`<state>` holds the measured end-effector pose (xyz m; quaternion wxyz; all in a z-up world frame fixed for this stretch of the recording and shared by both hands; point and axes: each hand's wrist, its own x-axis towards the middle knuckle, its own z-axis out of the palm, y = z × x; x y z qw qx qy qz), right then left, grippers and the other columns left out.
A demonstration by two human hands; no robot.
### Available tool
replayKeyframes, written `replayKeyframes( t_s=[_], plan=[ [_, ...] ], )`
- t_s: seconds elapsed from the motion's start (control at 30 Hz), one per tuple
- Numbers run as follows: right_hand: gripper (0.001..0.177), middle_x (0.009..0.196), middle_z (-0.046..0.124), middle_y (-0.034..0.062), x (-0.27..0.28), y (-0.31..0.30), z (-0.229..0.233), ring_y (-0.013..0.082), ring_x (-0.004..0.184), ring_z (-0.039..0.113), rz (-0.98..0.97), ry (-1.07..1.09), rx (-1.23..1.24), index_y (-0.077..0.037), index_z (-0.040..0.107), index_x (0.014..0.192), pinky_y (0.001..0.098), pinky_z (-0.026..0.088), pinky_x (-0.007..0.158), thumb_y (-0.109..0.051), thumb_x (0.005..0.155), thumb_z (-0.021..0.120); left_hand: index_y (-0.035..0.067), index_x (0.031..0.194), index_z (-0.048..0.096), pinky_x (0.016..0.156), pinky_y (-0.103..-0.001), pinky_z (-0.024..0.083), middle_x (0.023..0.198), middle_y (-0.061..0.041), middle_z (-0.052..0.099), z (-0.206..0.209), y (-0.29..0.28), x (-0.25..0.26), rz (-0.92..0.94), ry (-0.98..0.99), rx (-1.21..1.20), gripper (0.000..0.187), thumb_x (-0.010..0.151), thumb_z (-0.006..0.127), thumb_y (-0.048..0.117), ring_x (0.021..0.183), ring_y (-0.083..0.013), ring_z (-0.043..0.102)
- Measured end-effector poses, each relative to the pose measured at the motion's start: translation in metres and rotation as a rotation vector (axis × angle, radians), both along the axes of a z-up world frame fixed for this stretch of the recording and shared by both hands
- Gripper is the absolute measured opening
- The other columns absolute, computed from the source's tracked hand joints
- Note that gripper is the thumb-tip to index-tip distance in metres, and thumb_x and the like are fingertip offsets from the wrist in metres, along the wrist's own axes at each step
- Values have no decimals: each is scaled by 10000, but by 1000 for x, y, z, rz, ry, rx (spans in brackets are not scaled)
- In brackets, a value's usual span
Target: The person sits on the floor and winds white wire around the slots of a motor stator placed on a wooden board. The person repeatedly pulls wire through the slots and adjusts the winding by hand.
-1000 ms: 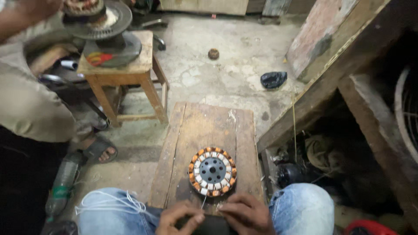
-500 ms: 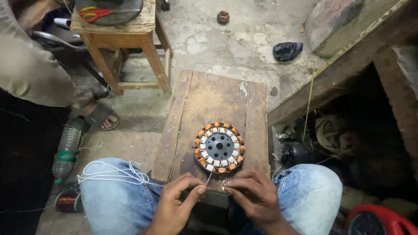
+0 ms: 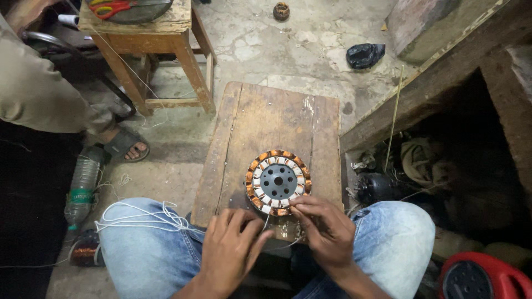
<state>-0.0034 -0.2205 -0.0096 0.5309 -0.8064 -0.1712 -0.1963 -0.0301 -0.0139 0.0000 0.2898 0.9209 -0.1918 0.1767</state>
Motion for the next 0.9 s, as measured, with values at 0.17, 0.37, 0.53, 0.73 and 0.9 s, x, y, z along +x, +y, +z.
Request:
replayKeyframes(
  t_s=[0.17, 0.37, 0.53, 0.73, 0.9],
  plan=[
    [107, 998, 789, 89, 2, 2, 3, 162, 906, 774, -51, -15, -86, -42, 714, 935, 264, 623, 764, -28, 856, 785, 92, 915, 716, 712, -399, 462, 941, -36, 653, 0, 4, 0, 6, 32, -45, 123, 862, 746, 199, 862, -261, 604],
    [93, 992, 789, 71, 7, 4, 4, 193, 942, 767, -23, -24, -162, -47, 733, 941, 314, 595, 842, -41, 858, 774, 71, 938, 721, 716, -390, 486, 942, -56, 671, 5, 14, 1, 34, 28, -110, 128, 863, 748, 172, 845, -259, 645],
    [100, 946, 793, 74, 20, 4, 9, 199, 868, 774, 83, 158, -144, -49, 760, 960, 309, 606, 772, -50, 861, 756, 65, 1015, 721, 730, -387, 512, 955, -69, 670, 5, 13, 2, 84, -5, -140, 186, 852, 764, 146, 851, -265, 648],
    [129, 931, 787, 70, 34, 0, 15, 183, 827, 768, 180, 178, -213, -53, 764, 960, 308, 594, 721, -71, 835, 787, 112, 1136, 732, 759, -408, 505, 1036, -69, 670, 1, 13, 8, -13, -100, -69, 370, 767, 751, 88, 930, -281, 615],
    [154, 915, 762, 77, 30, 4, 18, 210, 831, 753, 192, 96, -255, -53, 759, 942, 320, 581, 722, -69, 799, 813, 118, 1174, 729, 840, -428, 499, 1076, -53, 661, -4, 11, 9, -141, -80, -32, 477, 701, 704, 73, 1022, -281, 607]
  ],
)
